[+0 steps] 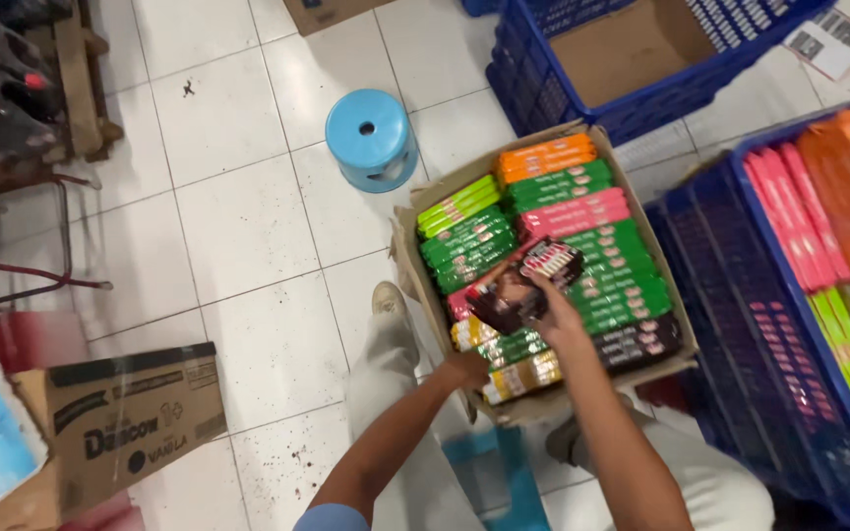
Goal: The person sits on a low stool and transfers packets of Tango drink mix from a cardboard box into a blue plastic crate. They pick up the packets by hand and arrange them in neat rows within the crate.
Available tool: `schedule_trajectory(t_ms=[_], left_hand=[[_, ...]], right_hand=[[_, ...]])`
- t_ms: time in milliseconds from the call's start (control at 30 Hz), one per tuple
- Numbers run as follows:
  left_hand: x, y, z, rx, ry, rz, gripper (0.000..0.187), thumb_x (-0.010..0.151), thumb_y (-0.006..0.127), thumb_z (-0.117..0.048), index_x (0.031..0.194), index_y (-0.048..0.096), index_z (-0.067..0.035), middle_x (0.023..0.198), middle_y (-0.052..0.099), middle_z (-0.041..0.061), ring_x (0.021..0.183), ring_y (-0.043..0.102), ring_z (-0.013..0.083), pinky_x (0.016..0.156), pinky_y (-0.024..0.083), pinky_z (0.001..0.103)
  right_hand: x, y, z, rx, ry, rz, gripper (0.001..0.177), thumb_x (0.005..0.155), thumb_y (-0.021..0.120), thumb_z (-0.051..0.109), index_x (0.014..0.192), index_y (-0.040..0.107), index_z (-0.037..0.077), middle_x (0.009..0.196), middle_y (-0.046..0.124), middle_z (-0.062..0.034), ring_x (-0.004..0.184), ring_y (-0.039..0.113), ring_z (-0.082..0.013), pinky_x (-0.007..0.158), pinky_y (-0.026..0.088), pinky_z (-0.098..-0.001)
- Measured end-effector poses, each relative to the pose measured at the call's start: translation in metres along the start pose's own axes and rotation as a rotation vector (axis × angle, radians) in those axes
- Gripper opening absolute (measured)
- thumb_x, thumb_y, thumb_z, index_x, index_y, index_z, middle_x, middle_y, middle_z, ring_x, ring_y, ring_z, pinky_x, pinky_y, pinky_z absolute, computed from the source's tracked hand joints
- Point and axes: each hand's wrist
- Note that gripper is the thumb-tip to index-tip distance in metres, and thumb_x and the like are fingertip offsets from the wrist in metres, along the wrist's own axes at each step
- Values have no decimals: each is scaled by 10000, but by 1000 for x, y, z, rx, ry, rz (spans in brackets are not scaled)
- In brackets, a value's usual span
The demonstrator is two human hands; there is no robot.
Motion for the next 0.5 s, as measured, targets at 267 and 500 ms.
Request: schedule_trajectory(t_ms=[267,500], left_hand=[[49,-9,-28,-5,153,174,699,930,434,-615,1297,697,-81,1334,693,209,1294,632,410,996,555,580],[47,-32,-38,39,41,288,656,982,446,-553,1332,699,-60,1407,657,139,1262,644,360,986,532,498]], right_hand=[[104,140,-1,-317,-73,-344,882,593,1012,494,1262,650,47,1107,688,-169,1012,710,-337,686,602,-538],[166,166,7,-65,-71,-265,999,776,834,262,1574,264,74,1598,344,-148,1426,370,-398,752,690,-523]])
Point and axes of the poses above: each hand's wrist, its own x-axis towards the middle knuckle, its own y-axis out of the palm, z = x × y
